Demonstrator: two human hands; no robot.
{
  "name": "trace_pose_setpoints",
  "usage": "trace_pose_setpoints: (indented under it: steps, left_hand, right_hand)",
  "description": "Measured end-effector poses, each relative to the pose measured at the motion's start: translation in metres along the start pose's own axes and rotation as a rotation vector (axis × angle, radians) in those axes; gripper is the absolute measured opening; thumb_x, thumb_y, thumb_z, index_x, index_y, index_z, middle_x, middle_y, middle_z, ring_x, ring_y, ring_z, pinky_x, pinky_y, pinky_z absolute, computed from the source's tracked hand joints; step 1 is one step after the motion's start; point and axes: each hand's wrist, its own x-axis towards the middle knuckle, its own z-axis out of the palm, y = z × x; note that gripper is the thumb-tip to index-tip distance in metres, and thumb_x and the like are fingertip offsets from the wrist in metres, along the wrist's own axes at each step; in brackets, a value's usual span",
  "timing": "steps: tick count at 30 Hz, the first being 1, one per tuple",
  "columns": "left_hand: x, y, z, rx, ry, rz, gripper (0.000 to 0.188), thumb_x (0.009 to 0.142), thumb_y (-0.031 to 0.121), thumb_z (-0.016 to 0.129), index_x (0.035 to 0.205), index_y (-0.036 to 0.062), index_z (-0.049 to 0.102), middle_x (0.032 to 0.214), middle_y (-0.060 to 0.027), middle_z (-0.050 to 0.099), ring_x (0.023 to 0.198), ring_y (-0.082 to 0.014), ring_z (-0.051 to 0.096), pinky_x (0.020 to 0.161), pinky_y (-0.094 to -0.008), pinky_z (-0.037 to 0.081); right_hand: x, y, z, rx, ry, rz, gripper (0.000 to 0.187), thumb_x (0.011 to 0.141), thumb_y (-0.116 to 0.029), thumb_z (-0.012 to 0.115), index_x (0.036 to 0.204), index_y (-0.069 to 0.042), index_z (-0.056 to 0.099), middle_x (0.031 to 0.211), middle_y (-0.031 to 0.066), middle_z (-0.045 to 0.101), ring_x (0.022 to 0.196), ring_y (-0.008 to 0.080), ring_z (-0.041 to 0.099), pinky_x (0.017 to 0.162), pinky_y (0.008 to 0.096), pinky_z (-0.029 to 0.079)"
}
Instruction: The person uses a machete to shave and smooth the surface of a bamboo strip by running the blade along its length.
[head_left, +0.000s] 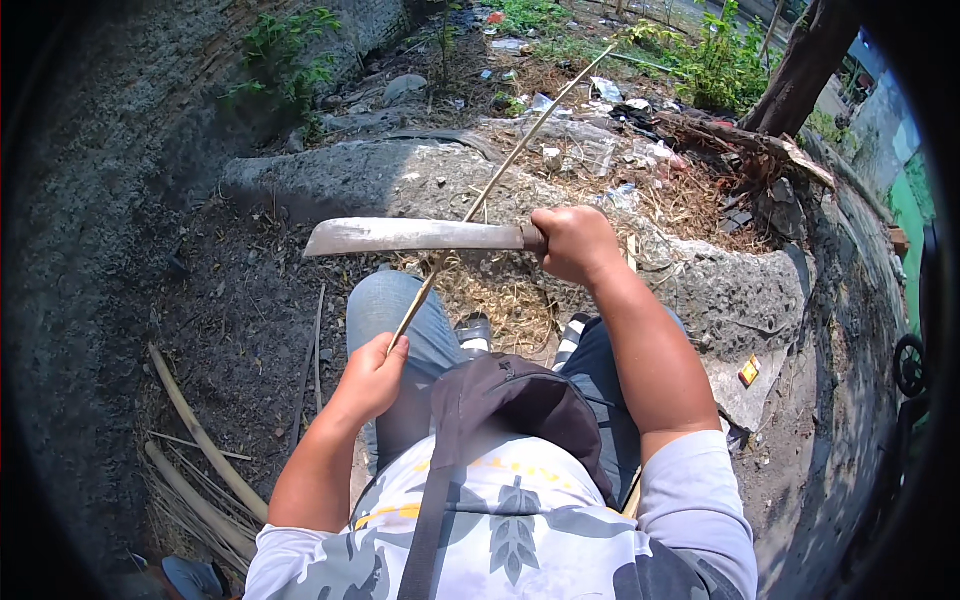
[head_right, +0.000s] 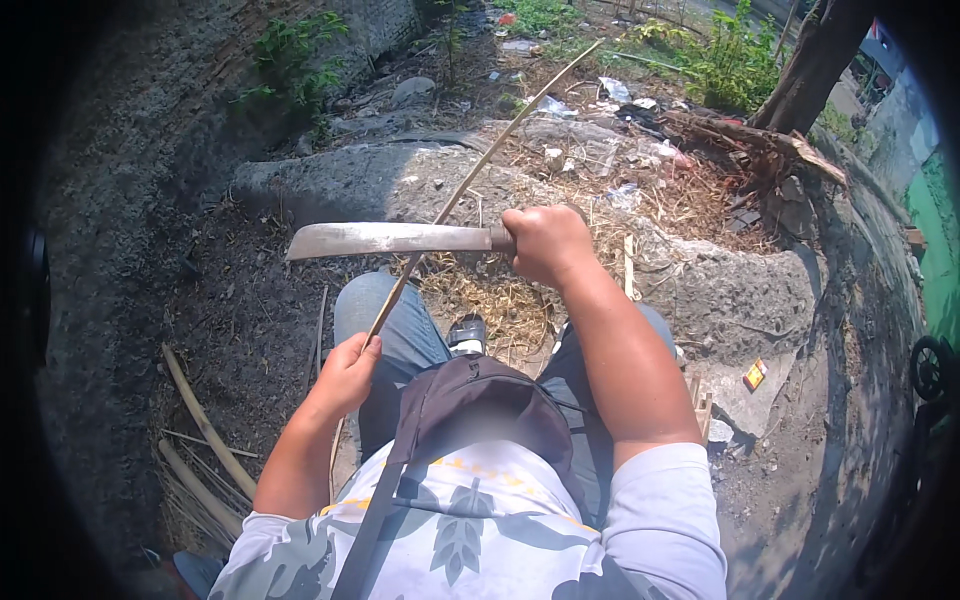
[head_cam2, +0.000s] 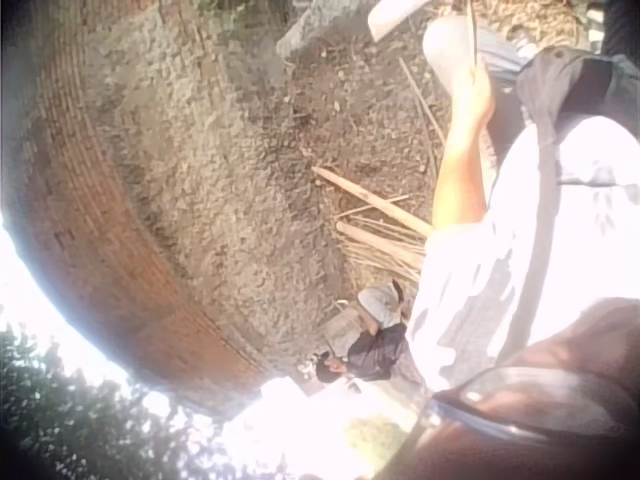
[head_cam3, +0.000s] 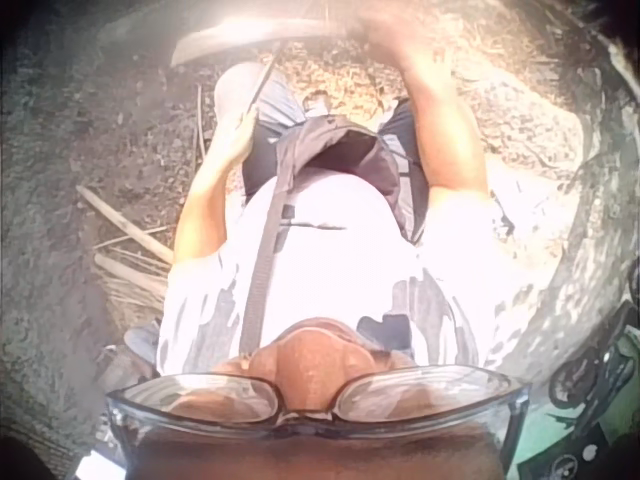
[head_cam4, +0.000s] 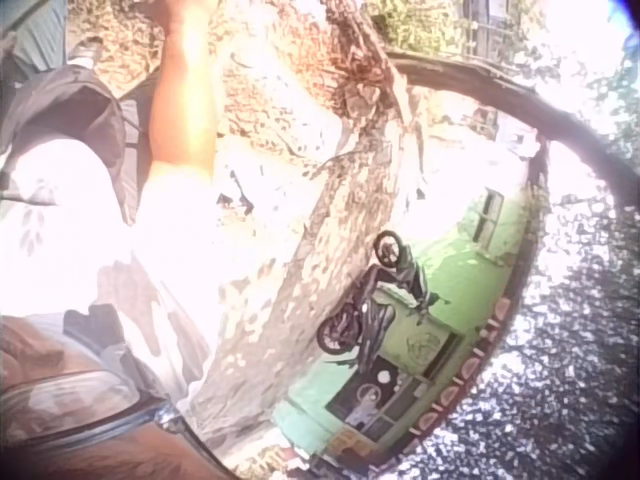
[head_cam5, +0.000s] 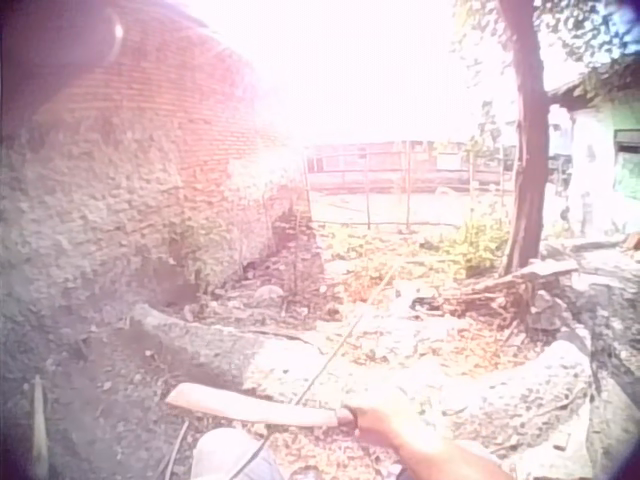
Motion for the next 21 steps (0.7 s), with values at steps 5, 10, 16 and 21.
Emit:
trace_pose_setpoints:
  steps: [5, 10, 16, 21]
  left_hand:
    - [-0.003, -0.003, 0.0, -0.01, -0.03, 0.033, 0.035, 0.107, 0.029, 0.051, 0.088, 0.0007, 0.057, 0.069, -0.0042, 0.054, 0.067, -0.0137, 0.047, 0.063, -0.0342, 0.043]
    - [-0.003, -0.001, -0.001, -0.023, -0.057, -0.02, 0.038, 0.109, 0.036, 0.05, 0.086, 0.0058, 0.057, 0.074, 0.0036, 0.049, 0.07, -0.0085, 0.042, 0.062, -0.0284, 0.038]
    - [0.0, 0.018, -0.001, -0.046, -0.068, -0.07, 0.036, 0.105, 0.034, 0.057, 0.087, 0.0028, 0.057, 0.069, 0.0014, 0.05, 0.067, -0.0084, 0.044, 0.059, -0.0313, 0.04]
    - [-0.017, -0.003, 0.005, -0.137, -0.068, -0.022, 0.036, 0.102, 0.034, 0.063, 0.086, 0.0029, 0.058, 0.069, 0.0015, 0.051, 0.065, -0.0072, 0.044, 0.056, -0.0302, 0.04]
  right_hand:
    - [0.001, 0.035, -0.011, 0.086, -0.03, 0.415, 0.012, 0.082, -0.019, 0.066, 0.091, -0.012, 0.069, 0.087, 0.0191, 0.072, 0.085, 0.0421, 0.069, 0.073, 0.0509, 0.054]
    - [-0.003, 0.041, -0.007, 0.225, 0.04, 0.255, 0.012, 0.081, -0.016, 0.066, 0.09, -0.01, 0.069, 0.083, 0.0195, 0.07, 0.082, 0.0428, 0.067, 0.071, 0.0501, 0.053]
    - [0.004, 0.008, -0.011, 0.03, -0.141, 0.077, 0.02, 0.075, -0.016, 0.07, 0.095, -0.012, 0.066, 0.093, 0.0142, 0.071, 0.094, 0.0361, 0.07, 0.081, 0.0482, 0.056]
    - [0.011, 0.061, 0.008, 0.215, 0.037, 0.509, 0.03, 0.079, -0.016, 0.066, 0.108, -0.011, 0.072, 0.1, 0.0188, 0.074, 0.093, 0.0379, 0.07, 0.083, 0.046, 0.056]
